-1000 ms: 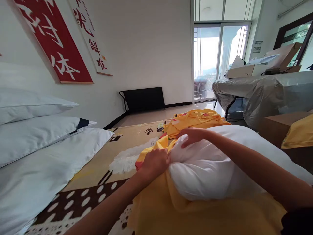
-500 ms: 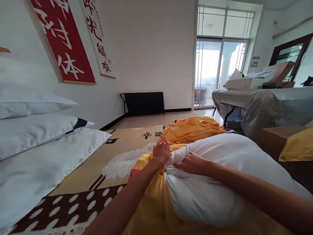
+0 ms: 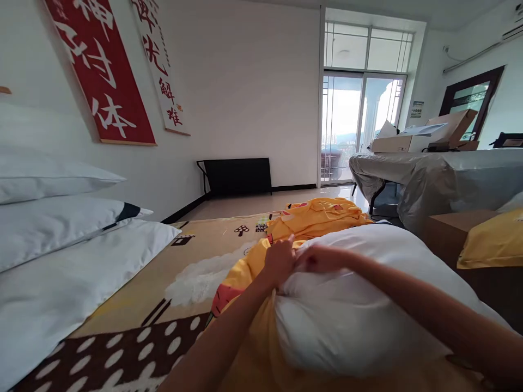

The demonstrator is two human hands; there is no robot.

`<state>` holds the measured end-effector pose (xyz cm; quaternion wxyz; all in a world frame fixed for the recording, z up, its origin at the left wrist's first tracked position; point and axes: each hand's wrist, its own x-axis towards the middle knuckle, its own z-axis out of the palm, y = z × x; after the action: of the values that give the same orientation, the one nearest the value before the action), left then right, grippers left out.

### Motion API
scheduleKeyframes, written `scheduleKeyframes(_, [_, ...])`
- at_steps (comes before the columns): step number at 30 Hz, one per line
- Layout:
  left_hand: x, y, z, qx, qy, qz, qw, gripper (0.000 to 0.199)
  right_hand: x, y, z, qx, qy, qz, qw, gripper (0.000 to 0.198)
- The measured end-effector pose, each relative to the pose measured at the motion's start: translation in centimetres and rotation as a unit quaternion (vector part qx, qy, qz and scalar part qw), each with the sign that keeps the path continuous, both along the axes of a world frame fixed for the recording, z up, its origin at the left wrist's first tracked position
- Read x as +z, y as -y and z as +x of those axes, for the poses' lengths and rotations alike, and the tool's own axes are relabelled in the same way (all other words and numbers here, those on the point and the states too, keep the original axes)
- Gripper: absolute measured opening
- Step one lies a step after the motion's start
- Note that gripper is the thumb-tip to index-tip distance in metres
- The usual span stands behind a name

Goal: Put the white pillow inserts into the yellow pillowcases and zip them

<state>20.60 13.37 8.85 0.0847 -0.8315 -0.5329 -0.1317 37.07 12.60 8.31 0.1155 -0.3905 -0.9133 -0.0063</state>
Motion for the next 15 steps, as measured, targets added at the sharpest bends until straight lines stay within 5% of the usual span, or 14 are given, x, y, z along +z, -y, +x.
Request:
scheduleKeyframes(3, [0.0, 0.8, -1.1, -0.003, -0.005, -0.005, 1.000, 0.027, 2.8, -2.0, 4.6, -0.124, -0.088, -0.015, 0.988, 0.053])
scheduleKeyframes(6, [0.2, 1.6, -1.0, -0.006, -0.011, 0.008, 1.000, 0.028, 2.5, -2.9, 6.0, -0.180, -0.053, -0.079, 0.979, 0.060])
scheduleKeyframes(10, [0.4, 0.7, -0.4, -0.004, -0.016, 0.015, 1.000, 0.027, 0.6, -1.8, 3.4, -0.195, -0.002, -0.080, 0.977, 0.052])
scheduleKeyframes(15, [2.1, -3.2, 0.9, -0.004, -0.002, 0.002, 1.000, 0.029, 1.9, 2.7, -0.8, -0.205, 0.080, 0.051, 0.974, 0.049])
